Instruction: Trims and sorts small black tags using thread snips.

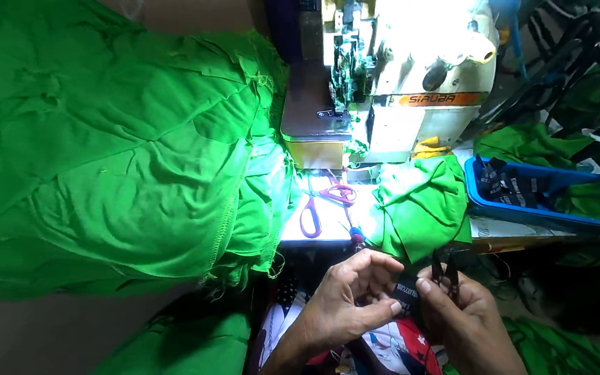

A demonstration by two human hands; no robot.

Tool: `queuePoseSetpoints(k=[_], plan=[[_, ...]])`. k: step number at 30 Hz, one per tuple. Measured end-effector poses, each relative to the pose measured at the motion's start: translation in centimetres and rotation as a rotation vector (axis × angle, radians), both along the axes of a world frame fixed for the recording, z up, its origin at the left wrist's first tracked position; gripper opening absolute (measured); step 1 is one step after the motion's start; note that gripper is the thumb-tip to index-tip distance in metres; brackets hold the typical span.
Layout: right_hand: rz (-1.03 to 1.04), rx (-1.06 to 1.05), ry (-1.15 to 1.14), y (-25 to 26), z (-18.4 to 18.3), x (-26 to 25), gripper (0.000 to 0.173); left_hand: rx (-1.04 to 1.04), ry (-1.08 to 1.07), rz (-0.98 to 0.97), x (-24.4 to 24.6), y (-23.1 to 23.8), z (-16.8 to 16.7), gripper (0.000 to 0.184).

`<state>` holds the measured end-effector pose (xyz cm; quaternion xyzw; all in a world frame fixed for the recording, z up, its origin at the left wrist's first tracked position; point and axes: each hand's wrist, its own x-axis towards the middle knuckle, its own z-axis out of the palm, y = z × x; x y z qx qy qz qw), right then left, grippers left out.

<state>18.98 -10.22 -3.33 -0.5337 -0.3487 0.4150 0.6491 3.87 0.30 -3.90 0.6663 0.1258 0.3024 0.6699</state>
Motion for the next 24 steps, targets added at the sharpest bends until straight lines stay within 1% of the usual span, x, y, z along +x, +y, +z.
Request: queuePoseSetpoints(k=[3, 7, 10, 13, 15, 18, 24], plan=[[-0.014, 0.008, 0.038, 0.4, 0.1, 0.0, 0.016, -0.033, 0.009, -0.004, -0.5, 0.0, -0.1, 0.039], [-0.023, 0.009, 0.048, 0.8, 0.0, -0.2, 0.017, -0.021, 0.006, 0.012, -0.7, -0.1, -0.1, 0.036], [-0.042, 0.012, 0.057, 1.0, -0.2, -0.2, 0.017, 0.022, 0.033, 0.005, -0.9, -0.3, -0.3, 0.038], [-0.051, 0.004, 0.032, 1.1, -0.2, -0.1, 0.017, 0.081, 0.063, 0.016, -1.0, -0.2, -0.4, 0.03], [-0.05, 0.005, 0.01, 1.2, -0.2, -0.1, 0.016, 0.078, 0.051, -0.014, -1.2, 0.2, -0.5, 0.025], [-0.055, 0.012, -0.027, 1.5, -0.1, -0.1, 0.015, 0.036, 0.016, -0.104, -1.6, 1.0, -0.3, 0.023], [-0.04, 0.017, -0.022, 2.1, -0.1, 0.1, 0.016, -0.037, -0.025, -0.169, -2.1, 1.5, -1.0, 0.02]])
